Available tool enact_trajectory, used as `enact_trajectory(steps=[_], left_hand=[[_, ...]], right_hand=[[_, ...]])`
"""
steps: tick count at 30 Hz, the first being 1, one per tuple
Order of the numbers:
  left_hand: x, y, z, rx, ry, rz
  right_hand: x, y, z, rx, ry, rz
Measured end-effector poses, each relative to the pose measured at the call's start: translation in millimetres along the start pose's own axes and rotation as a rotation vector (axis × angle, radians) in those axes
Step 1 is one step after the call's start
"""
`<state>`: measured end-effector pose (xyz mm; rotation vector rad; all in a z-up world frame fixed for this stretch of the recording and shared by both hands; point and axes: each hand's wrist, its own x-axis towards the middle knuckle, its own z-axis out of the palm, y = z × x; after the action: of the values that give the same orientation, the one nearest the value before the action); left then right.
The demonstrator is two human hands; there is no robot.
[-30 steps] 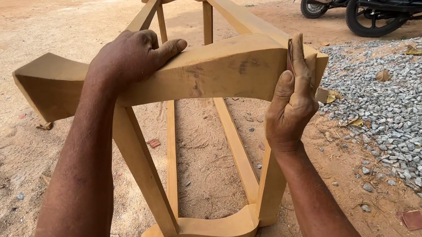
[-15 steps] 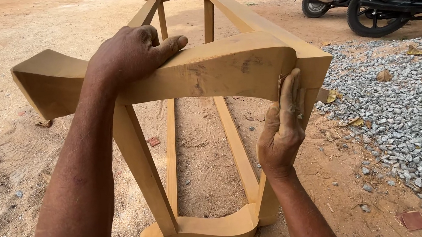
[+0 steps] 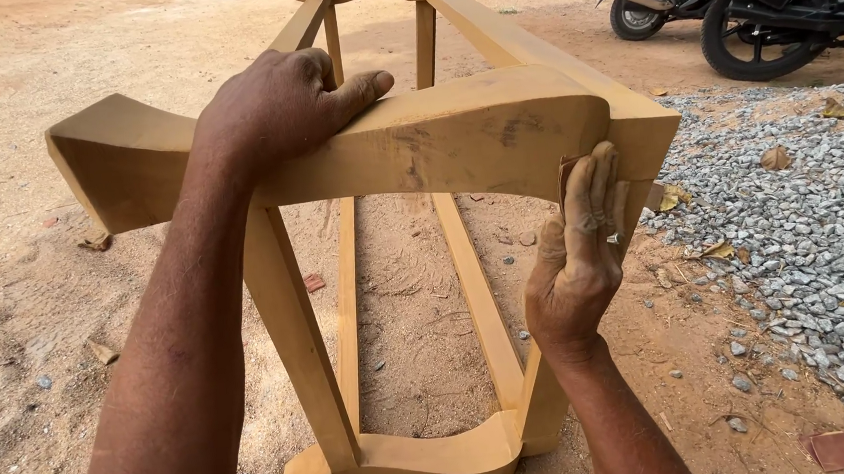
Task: Sanding the wooden frame of a piece of furniture using sandpaper.
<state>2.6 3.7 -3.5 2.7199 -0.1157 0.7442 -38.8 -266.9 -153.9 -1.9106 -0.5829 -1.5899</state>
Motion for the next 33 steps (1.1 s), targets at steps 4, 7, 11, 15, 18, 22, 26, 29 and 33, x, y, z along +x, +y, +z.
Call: enact_trajectory(steps=[4, 7, 11, 15, 18, 22, 26, 29, 33], left_hand=[[3.3, -1.8, 4.8, -0.018, 0.014, 0.015], [3.3, -5.5, 1.1, -0.024, 0.002, 0.012], [2.2, -1.5, -2.1, 0.010, 0.026, 0.043], [-0.3, -0.6, -0.1, -0.011, -0.006, 0.025], [-0.4, -0.1, -0.5, -0.025, 0.009, 0.042], [-0.7, 0.9, -2.5, -0.019, -0.004, 0.015], [0.4, -2.0, 1.8, -0.018, -0.010, 0.018], [0.5, -5.2, 0.6, 0.012, 0.036, 0.037], [-2.5, -2.0, -0.9, -0.001, 0.034, 0.031]], right_hand=[[42.9, -15.9, 3.0, 0.077, 0.033, 0.005], [12.5, -15.5, -3.8, 0.038, 0.000, -0.005], [-3.7, -2.9, 2.1, -0.127, -0.018, -0.018], [36.4, -19.8, 1.6, -0.112, 0.017, -0.029], [12.7, -14.7, -0.5, -0.074, 0.011, -0.018], [-8.0, -1.9, -4.9, -0.211, -0.006, -0.015], [41.9, -27.2, -5.5, -0.212, 0.009, 0.005], [18.3, -25.4, 0.6, -0.081, 0.022, 0.065], [-5.4, -15.9, 1.0, -0.072, 0.014, 0.022]])
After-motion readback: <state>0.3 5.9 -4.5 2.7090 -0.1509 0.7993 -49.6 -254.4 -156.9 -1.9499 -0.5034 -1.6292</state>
